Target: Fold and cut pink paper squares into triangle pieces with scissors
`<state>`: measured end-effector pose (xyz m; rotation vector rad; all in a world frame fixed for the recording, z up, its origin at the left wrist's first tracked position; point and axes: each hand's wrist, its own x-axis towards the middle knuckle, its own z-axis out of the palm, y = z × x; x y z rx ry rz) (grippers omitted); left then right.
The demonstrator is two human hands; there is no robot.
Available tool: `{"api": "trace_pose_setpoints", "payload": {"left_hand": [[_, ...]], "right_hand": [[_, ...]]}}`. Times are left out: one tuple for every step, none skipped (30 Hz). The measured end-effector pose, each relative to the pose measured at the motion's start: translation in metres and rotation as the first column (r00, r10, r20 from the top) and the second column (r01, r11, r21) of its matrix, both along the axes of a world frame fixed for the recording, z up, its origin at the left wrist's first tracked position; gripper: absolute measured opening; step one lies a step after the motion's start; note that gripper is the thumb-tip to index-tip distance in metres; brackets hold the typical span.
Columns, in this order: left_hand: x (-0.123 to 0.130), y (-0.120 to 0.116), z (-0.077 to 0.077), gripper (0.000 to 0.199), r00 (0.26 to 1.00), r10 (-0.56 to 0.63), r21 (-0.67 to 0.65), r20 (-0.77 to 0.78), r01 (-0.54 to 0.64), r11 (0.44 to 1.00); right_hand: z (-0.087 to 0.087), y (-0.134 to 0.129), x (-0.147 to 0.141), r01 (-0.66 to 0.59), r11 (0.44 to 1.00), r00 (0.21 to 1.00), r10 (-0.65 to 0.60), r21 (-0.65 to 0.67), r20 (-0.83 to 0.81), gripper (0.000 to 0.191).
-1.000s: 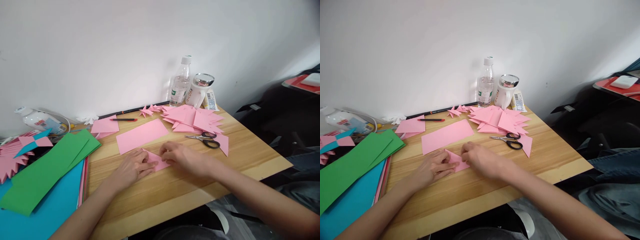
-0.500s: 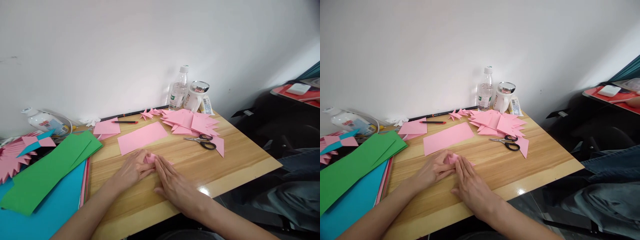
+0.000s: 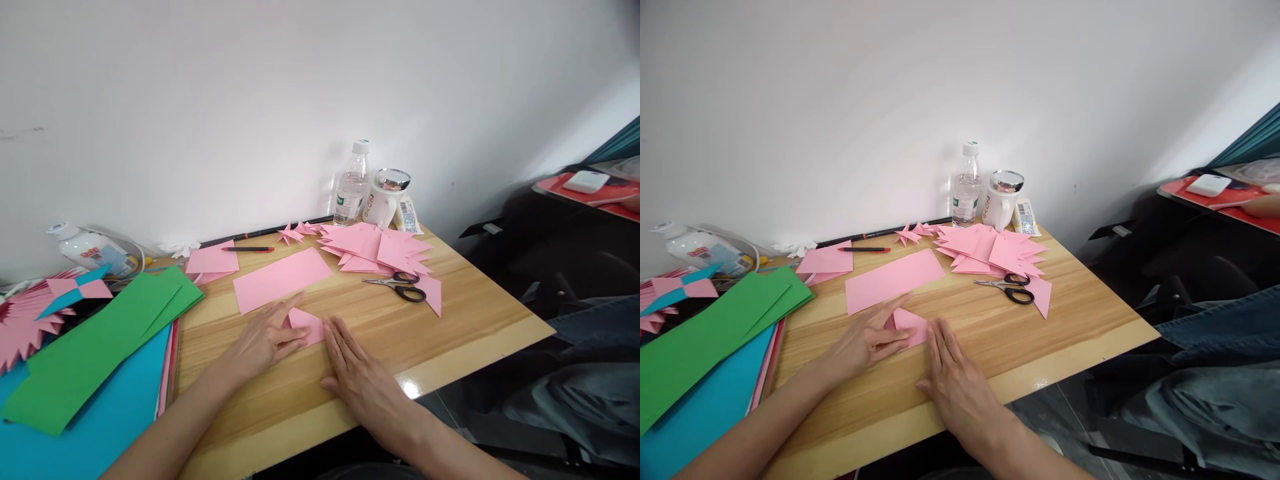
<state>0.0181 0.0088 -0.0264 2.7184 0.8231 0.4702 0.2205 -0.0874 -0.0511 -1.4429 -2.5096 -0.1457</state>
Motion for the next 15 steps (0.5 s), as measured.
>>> {"api": "trace_pose_setpoints", "payload": {"left_hand": [[0.0,0.0,0.001,0.027,1.0,0.004,-0.004,-0.004,-0.004,1.0],[0.0,0.0,0.001,0.026,1.0,0.01,-0.008,-0.008,-0.01,1.0],[0.0,-0.001,0.001,0.026,1.0,0.016,-0.009,-0.011,-0.016,1.0],[0.0,-0.001,0.0,0.026,1.0,0.022,-0.009,-0.012,-0.022,1.0],[0.0,-0.001,-0.001,0.027,1.0,0.026,-0.006,-0.011,-0.026,1.0],[0.0,-0.002,-0.002,0.027,1.0,0.027,-0.003,-0.008,-0.027,1.0],[0.0,-0.002,-0.002,0.027,1.0,0.028,0.0,-0.007,-0.028,1.0],[0.0,-0.002,-0.003,0.027,1.0,0.028,0.001,-0.007,-0.028,1.0],[0.0,-0.003,-0.003,0.027,1.0,0.028,0.001,-0.008,-0.028,1.0],[0.0,-0.003,-0.003,0.027,1.0,0.03,0.002,-0.009,-0.03,1.0],[0.0,-0.004,-0.003,0.027,0.999,0.033,0.002,-0.009,-0.033,0.999],[0.001,-0.005,-0.002,0.027,0.999,0.035,0.003,-0.01,-0.035,0.999],[0.001,-0.005,0.0,0.026,0.999,0.034,0.004,-0.011,-0.034,0.999],[0.001,-0.006,0.001,0.026,0.999,0.028,0.004,-0.017,-0.028,1.0],[0.001,-0.006,0.002,0.026,0.999,0.021,0.004,-0.027,-0.021,1.0]], "right_hand": [[-0.001,-0.001,0.004,-0.003,1.0,1.0,0.003,0.005,0.004,0.068],[-0.002,-0.003,0.008,-0.012,1.0,1.0,0.012,0.011,0.01,0.068],[-0.003,-0.004,0.011,-0.022,1.0,1.0,0.022,0.019,0.016,0.068],[-0.004,-0.005,0.015,-0.027,0.999,0.999,0.027,0.027,0.021,0.068],[-0.005,-0.006,0.019,-0.027,0.999,0.999,0.026,0.036,0.024,0.068],[-0.004,-0.007,0.022,-0.025,0.999,0.999,0.023,0.045,0.027,0.066],[-0.003,-0.007,0.025,-0.024,0.998,0.999,0.022,0.053,0.03,0.064],[0.0,-0.007,0.027,-0.025,0.998,0.999,0.024,0.057,0.032,0.06],[0.004,-0.005,0.028,-0.029,0.998,0.999,0.027,0.056,0.03,0.054],[0.01,-0.003,0.028,-0.038,0.998,0.999,0.037,0.044,0.026,0.048],[0.017,0.001,0.027,-0.052,0.998,0.999,0.051,0.021,0.013,0.043],[0.025,0.006,0.025,-0.067,0.998,0.998,0.067,-0.015,-0.007,0.04],[0.032,0.011,0.022,-0.088,0.993,0.996,0.085,-0.08,-0.035,0.039],[0.038,0.017,0.019,-0.096,0.984,0.994,0.086,-0.147,-0.074,0.038],[0.043,0.022,0.015,-0.109,0.976,0.991,0.091,-0.186,-0.102,0.036]]}}
